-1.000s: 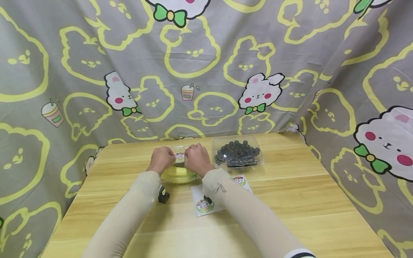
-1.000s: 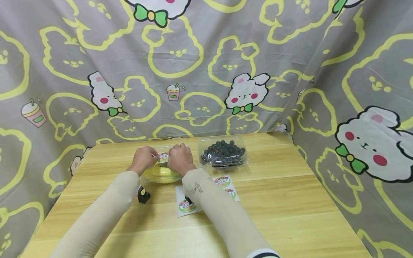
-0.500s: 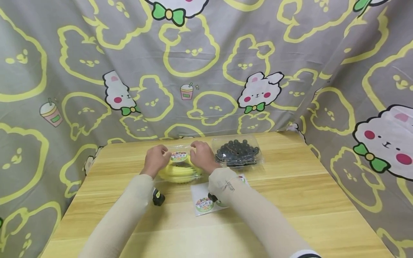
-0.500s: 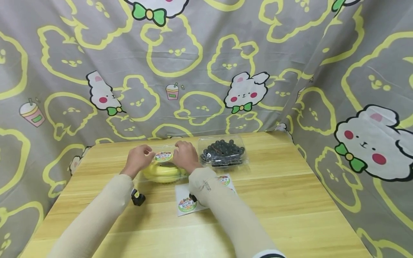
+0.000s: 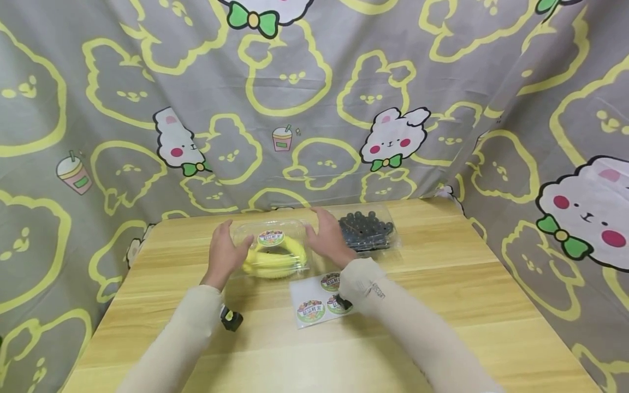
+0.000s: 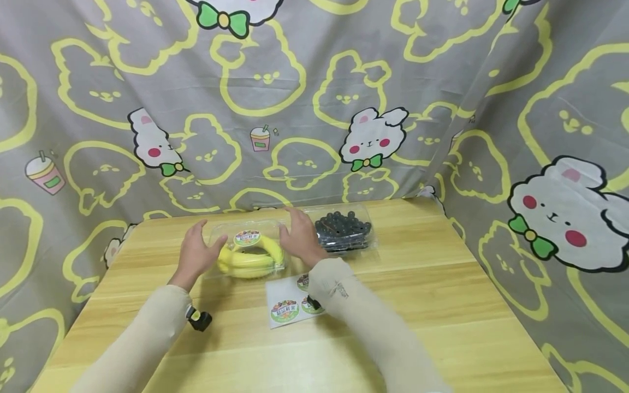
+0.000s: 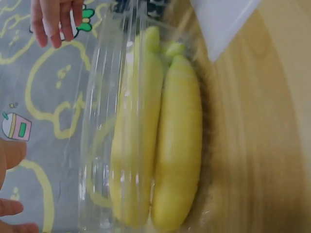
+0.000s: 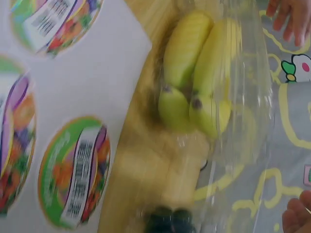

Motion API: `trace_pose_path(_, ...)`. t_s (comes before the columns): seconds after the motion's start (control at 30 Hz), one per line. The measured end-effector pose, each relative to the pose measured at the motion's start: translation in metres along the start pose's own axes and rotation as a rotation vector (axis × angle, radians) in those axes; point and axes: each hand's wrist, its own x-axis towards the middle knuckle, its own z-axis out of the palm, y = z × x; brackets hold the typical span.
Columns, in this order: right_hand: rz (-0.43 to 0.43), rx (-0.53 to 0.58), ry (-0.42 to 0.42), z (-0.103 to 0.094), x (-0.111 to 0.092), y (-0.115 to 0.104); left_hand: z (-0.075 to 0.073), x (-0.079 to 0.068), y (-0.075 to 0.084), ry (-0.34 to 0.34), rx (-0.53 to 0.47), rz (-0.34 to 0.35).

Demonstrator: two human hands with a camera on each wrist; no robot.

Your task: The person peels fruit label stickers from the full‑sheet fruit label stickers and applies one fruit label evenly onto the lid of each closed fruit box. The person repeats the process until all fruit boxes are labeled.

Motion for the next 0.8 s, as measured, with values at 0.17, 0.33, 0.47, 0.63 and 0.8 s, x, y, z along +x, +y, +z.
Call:
trace_pose_path(0.17, -0.009, -0.006, 0.063, -0.018, -0.008, 0.014, 0.007, -0.012, -0.004, -0.008, -0.016, -0.012)
trace_pose_path(0.33, -0.005, 0.032, 0.088, -0.029, -0.023, 0.025, 0.015, -0.020, -0.010, -0.057, -0.040, -0.033)
trace_pose_path(0.47, 0.025, 0.113, 0.071, -0.028, -0.038, 0.021, 0.016, -0.027, -0.014, -0.081, -0.071, -0.032)
trace_pose_path(0.63, 0.077, 0.212, 0.023, -0.014, -0.056, 0.012, 0.015, -0.033, -0.023, -0.097, -0.100, -0.058)
trace_pose_path(0.8, 0.112, 0.206, -0.071, 0.004, -0.069, 0.008, 0.015, -0.037, -0.032, -0.121, -0.120, -0.100)
